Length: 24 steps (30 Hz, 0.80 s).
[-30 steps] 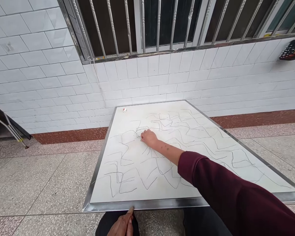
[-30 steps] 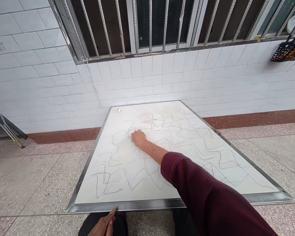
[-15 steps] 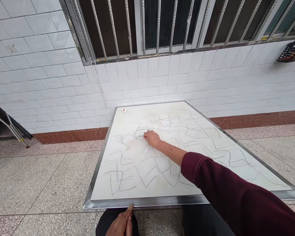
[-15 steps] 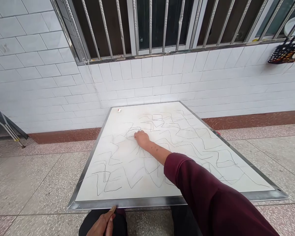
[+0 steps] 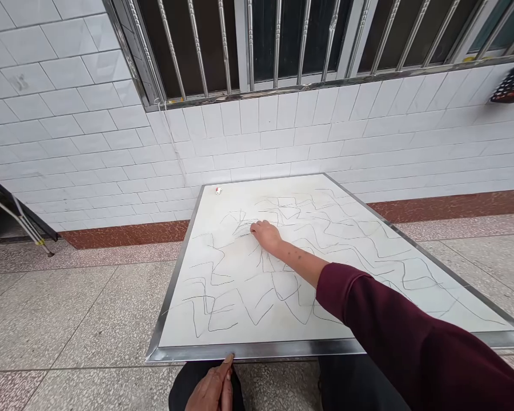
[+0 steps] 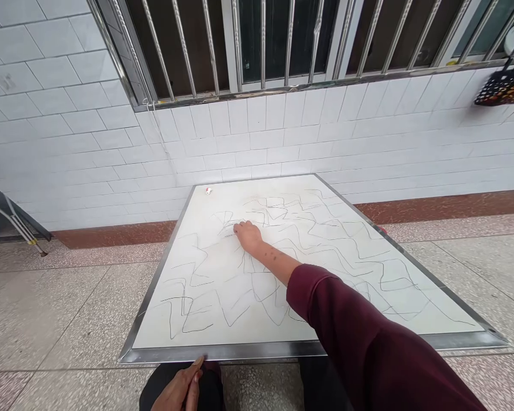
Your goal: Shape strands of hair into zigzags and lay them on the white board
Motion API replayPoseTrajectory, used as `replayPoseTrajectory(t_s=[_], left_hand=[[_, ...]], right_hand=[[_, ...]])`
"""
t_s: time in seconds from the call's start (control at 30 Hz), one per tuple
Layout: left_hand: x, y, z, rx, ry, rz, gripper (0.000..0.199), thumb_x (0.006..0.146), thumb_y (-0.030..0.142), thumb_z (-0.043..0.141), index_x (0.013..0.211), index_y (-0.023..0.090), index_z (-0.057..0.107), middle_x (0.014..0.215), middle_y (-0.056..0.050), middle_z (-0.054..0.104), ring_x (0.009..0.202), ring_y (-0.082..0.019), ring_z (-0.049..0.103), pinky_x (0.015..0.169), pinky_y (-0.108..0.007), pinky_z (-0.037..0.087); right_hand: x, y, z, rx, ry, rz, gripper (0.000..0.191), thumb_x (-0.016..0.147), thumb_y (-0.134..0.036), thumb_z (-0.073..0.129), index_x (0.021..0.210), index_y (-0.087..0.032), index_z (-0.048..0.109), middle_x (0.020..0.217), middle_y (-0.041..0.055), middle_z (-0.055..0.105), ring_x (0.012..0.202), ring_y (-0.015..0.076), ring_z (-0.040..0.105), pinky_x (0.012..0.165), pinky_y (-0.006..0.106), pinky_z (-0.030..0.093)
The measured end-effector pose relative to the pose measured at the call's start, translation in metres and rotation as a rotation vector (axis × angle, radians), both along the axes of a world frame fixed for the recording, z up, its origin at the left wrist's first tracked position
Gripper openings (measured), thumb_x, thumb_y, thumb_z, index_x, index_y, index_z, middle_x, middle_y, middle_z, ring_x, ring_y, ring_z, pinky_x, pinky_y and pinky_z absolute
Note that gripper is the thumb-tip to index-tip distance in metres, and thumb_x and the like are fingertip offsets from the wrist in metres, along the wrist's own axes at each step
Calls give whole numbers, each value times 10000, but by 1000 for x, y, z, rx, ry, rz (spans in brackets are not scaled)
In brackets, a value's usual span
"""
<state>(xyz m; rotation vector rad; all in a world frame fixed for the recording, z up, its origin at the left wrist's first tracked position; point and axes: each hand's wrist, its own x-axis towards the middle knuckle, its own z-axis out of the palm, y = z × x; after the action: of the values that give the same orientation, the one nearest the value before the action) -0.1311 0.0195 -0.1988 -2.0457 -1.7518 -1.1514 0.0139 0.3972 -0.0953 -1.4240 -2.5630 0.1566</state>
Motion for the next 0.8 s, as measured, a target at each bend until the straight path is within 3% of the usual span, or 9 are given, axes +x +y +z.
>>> replayPoseTrajectory(t_s=[0.2, 0.47, 0.8], left_hand=[[0, 0, -1, -1, 5, 2, 352, 973, 218, 468, 1304, 244, 585, 984, -20, 772, 798, -149, 744, 806, -225, 591], [-1, -1, -4, -7, 28, 14, 339, 982, 235, 455, 1281, 222, 613, 1015, -36, 767, 817, -150, 742, 825, -235, 587], [3, 0, 1, -17, 9, 17, 338, 992, 274, 439, 1265, 222, 631, 966, -47, 773, 778, -154, 741, 755, -228, 597]], right_hand=[[16, 3, 9, -15, 50, 17, 222, 974, -321, 549, 1130, -178, 617, 1164, 77, 621, 995, 191, 620, 846, 379, 542], [8, -7, -3, -76, 16, 20, 249, 969, -324, 561, 1168, -182, 607, 1208, 85, 610, 1016, 200, 622, 873, 401, 541], [0, -18, -3, -135, -19, 21, 271, 964, -344, 566, 1174, -176, 603, 1204, 87, 610, 1019, 205, 622, 871, 407, 540]])
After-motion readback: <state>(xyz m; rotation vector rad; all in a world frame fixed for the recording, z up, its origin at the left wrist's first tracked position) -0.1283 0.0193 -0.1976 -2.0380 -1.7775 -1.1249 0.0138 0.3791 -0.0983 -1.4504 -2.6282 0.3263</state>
